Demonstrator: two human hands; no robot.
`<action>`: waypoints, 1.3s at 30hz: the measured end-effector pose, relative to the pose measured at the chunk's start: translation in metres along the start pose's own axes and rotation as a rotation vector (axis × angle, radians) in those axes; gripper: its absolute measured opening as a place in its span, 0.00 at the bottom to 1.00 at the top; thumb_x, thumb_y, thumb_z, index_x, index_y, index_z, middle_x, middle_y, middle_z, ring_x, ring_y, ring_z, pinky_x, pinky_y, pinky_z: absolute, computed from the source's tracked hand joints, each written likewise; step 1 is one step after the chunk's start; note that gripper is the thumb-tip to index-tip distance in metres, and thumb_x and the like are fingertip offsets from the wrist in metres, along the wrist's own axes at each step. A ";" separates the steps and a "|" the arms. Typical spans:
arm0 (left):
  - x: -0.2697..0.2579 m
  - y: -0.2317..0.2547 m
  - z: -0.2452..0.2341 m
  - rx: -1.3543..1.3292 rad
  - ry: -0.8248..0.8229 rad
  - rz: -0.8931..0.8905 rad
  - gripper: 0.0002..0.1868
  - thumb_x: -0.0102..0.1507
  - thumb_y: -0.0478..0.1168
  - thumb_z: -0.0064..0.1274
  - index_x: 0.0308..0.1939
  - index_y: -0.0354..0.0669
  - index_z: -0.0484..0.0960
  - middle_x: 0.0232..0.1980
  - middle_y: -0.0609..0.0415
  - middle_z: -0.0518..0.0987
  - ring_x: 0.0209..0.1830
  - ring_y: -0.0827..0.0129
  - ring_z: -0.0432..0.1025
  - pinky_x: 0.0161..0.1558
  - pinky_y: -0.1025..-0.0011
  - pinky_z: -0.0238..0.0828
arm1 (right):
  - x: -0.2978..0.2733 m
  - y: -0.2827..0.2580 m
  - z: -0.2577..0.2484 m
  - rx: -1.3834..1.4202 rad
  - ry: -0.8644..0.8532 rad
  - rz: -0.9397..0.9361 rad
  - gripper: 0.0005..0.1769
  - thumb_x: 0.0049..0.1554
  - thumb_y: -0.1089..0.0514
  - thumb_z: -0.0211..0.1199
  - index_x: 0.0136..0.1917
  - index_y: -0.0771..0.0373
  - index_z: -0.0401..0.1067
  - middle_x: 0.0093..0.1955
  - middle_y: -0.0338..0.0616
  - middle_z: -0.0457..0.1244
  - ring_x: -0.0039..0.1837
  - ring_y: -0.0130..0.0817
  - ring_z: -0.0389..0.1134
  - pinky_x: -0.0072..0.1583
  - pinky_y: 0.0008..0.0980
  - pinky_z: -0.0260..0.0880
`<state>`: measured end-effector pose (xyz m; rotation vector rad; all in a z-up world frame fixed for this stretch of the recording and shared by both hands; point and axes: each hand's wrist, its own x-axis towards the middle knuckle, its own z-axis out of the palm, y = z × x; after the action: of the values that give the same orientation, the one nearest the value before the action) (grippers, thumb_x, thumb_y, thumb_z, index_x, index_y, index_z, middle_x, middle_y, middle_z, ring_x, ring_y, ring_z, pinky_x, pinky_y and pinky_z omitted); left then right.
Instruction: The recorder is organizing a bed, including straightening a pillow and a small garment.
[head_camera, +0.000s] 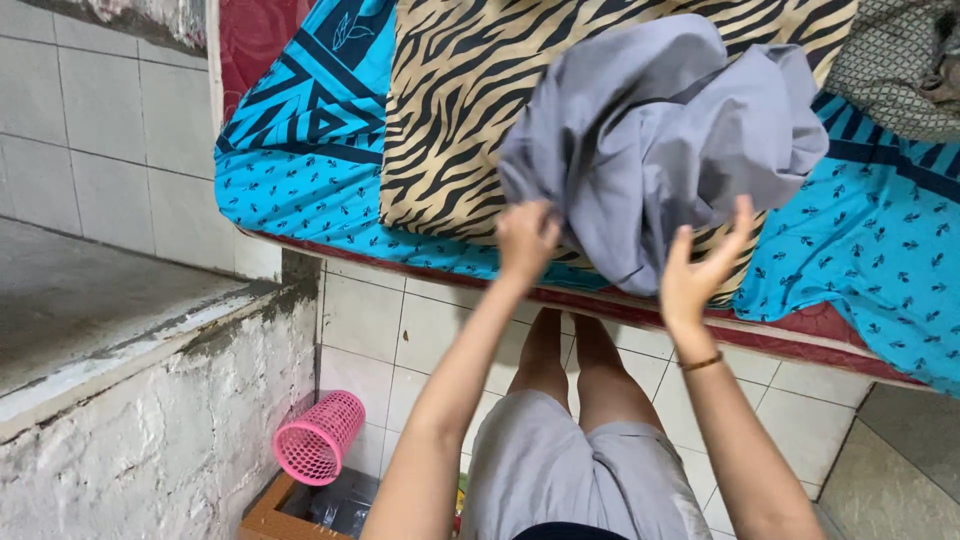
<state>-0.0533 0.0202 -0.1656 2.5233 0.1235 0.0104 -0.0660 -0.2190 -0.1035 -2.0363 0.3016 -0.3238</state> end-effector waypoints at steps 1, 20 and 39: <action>-0.012 0.024 -0.006 -0.001 -0.003 0.001 0.13 0.58 0.40 0.59 0.47 0.47 0.83 0.43 0.51 0.82 0.47 0.54 0.75 0.53 0.51 0.63 | -0.005 -0.003 0.005 -0.001 0.001 0.002 0.43 0.64 0.71 0.62 0.85 0.67 0.45 0.87 0.53 0.46 0.89 0.46 0.44 0.87 0.47 0.39; 0.017 0.089 -0.048 -0.170 0.054 0.142 0.18 0.64 0.37 0.51 0.59 0.51 0.77 0.56 0.54 0.75 0.57 0.55 0.69 0.59 0.57 0.63 | -0.027 0.042 -0.007 0.280 -0.398 0.425 0.15 0.64 0.69 0.59 0.65 0.70 0.72 0.54 0.39 0.69 0.55 0.23 0.66 0.59 0.24 0.66; 0.144 0.090 0.053 0.159 -0.356 0.407 0.55 0.48 0.35 0.64 0.76 0.61 0.54 0.76 0.49 0.60 0.70 0.49 0.61 0.59 0.53 0.68 | 0.011 0.076 -0.156 -0.063 -0.118 0.512 0.34 0.56 0.52 0.76 0.64 0.66 0.59 0.49 0.39 0.61 0.47 0.30 0.61 0.49 0.33 0.64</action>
<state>0.0998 -0.0703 -0.1601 2.6171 -0.5496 -0.2931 -0.1162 -0.3852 -0.0984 -1.9481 0.7462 0.1238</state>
